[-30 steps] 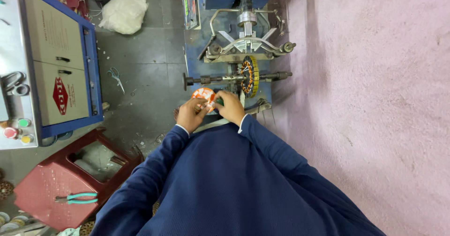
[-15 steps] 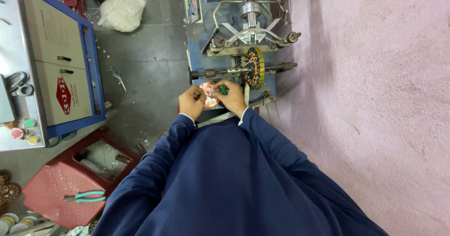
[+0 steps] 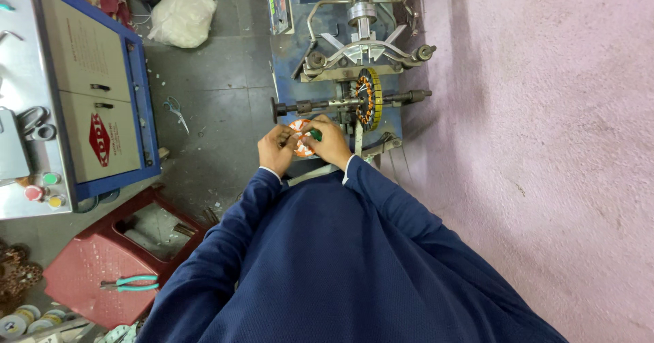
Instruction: The person uses a green screwdriver to adjust and secure copper windings on a motor stator held in a blue bench vise. They repeatedly insert white insulating material into the slots between the windings and press the coils down to ensure they are tightly packed.
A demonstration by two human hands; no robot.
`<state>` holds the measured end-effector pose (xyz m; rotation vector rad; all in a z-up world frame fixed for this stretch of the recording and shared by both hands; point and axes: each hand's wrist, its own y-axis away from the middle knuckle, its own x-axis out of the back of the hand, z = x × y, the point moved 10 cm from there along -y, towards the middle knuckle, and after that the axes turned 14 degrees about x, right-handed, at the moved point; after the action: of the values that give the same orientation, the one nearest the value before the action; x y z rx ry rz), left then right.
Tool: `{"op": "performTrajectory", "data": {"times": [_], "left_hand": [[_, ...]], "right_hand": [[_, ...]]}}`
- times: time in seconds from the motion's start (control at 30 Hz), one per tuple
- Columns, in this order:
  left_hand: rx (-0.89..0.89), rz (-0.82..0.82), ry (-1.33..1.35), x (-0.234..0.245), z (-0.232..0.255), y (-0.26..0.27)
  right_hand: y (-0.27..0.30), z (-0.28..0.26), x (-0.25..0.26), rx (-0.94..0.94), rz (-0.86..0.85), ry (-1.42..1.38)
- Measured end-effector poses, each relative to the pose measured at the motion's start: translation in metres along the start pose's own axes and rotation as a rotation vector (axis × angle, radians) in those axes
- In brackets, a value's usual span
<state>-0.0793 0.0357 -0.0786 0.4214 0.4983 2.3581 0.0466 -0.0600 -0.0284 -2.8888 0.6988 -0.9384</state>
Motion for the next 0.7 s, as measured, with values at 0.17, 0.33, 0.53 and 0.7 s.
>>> {"op": "performTrajectory", "data": {"times": [0.17, 0.33, 0.53, 0.7], "left_hand": [[-0.007, 0.042, -0.1, 0.002, 0.014, 0.012], [-0.075, 0.057, -0.041, 0.004, 0.036, 0.023], [-0.08, 0.013, 0.011, -0.002, 0.051, 0.026], [-0.12, -0.086, 0.037, -0.01, 0.061, 0.031]], "right_hand": [[0.002, 0.0, 0.001, -0.03, 0.021, -0.139], [-0.003, -0.02, 0.016, 0.022, 0.056, -0.126], [-0.007, -0.052, 0.034, 0.094, 0.049, -0.15], [-0.006, -0.068, 0.043, 0.126, 0.031, -0.147]]}}
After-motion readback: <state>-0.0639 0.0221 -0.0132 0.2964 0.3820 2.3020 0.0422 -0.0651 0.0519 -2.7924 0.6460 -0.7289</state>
